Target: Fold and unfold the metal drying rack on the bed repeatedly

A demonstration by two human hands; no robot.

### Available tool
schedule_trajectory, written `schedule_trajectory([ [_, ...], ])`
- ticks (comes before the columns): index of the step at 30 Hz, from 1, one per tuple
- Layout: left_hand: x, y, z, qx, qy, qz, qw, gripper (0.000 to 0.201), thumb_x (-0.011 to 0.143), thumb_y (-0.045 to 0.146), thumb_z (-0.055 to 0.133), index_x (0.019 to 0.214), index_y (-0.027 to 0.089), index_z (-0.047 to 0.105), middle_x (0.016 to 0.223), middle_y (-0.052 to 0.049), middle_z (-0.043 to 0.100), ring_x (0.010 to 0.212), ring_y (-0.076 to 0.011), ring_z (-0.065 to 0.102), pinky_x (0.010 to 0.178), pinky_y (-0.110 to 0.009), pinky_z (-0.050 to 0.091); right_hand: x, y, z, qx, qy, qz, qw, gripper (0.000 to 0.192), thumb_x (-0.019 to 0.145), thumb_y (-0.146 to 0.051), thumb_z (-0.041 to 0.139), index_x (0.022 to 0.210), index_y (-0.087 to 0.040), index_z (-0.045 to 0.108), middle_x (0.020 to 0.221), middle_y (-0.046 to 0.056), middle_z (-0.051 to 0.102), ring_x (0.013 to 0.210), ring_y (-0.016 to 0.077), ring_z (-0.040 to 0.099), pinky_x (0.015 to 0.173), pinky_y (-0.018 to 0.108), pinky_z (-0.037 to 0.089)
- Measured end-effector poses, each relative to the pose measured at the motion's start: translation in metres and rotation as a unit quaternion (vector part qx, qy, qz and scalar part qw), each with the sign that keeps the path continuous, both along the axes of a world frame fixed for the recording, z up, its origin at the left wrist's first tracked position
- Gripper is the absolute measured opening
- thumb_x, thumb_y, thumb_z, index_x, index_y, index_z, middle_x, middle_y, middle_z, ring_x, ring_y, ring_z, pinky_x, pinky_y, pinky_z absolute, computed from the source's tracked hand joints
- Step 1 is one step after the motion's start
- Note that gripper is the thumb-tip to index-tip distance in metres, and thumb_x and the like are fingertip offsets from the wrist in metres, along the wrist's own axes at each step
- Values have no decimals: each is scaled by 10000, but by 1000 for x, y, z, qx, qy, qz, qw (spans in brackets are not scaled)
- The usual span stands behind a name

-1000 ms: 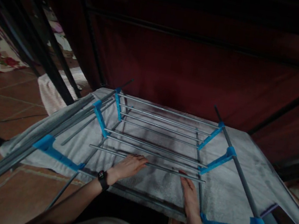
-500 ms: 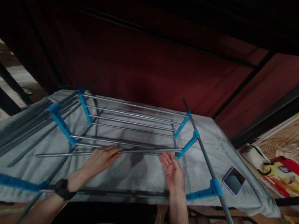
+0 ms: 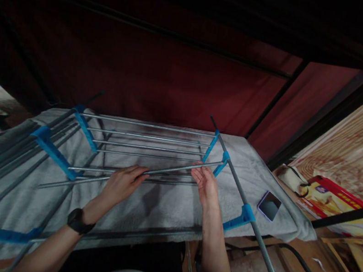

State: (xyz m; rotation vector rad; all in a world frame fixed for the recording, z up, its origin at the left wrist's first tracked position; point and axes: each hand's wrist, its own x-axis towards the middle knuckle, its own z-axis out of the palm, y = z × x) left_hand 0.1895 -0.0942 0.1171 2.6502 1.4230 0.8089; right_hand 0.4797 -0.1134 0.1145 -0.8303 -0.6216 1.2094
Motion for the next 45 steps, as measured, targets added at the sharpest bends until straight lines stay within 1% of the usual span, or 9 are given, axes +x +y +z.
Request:
schedule_trajectory([
  [11,7,17,9,23,23,1,999,291,984,371,445,1101,232,673,947,-49,717,839,-225,671,724,-324,492,5,14,5,-5,-2,-12,1000,212,772,-295,746,949,-195,686,811,14,714,780,136,692,770,234,576],
  [26,5,28,35,70,68,-11,995,317,987,373,431,1130,223,671,941,-62,693,827,-221,653,733,-328,472,7,14,7,-7,-8,-15,1000,218,737,-327,783,881,-215,664,838,11,726,786,138,688,759,248,573],
  [31,7,31,48,71,75,-8,995,297,979,352,448,1124,224,672,913,-65,687,818,-223,647,730,-322,465,-1,8,7,-16,-71,-15,997,232,729,-342,775,887,-209,670,951,43,735,771,135,673,733,249,558],
  [34,7,31,53,60,63,-18,996,293,974,344,449,1121,227,674,909,-70,683,823,-220,647,745,-321,469,-9,5,6,-24,-122,-25,992,269,724,-363,772,929,-207,695,931,41,732,783,142,664,755,259,542],
  [37,8,33,55,51,51,-23,997,291,971,346,450,1106,228,678,893,-72,674,826,-223,645,759,-326,471,-18,1,7,-14,-178,-56,982,239,744,-388,737,911,-219,707,889,26,725,760,147,642,767,281,526],
  [39,8,34,55,49,51,-23,997,287,969,346,455,1107,228,676,895,-73,669,828,-225,644,760,-330,470,-21,-2,9,12,-231,-96,968,199,787,-397,684,903,-236,703,863,14,715,763,162,626,791,312,516],
  [41,9,34,54,51,58,-20,997,280,970,343,458,1113,228,670,897,-70,666,832,-223,641,764,-330,467,-23,-6,14,50,-316,-148,936,187,855,-396,602,930,-251,694,891,20,705,833,187,620,851,348,496],
  [43,9,32,53,56,69,-17,996,272,976,332,451,1111,225,661,897,-64,664,844,-217,638,775,-329,462,-23,-11,18,96,-432,-193,876,212,910,-370,520,990,-257,682,981,40,690,954,214,607,927,382,458],
  [45,10,30,53,62,82,-16,995,269,985,317,432,1103,219,653,895,-60,662,862,-214,636,784,-328,457,-22,-14,21,141,-546,-212,798,248,935,-331,468,1065,-252,664,1089,62,664,1072,236,574,990,419,414],
])
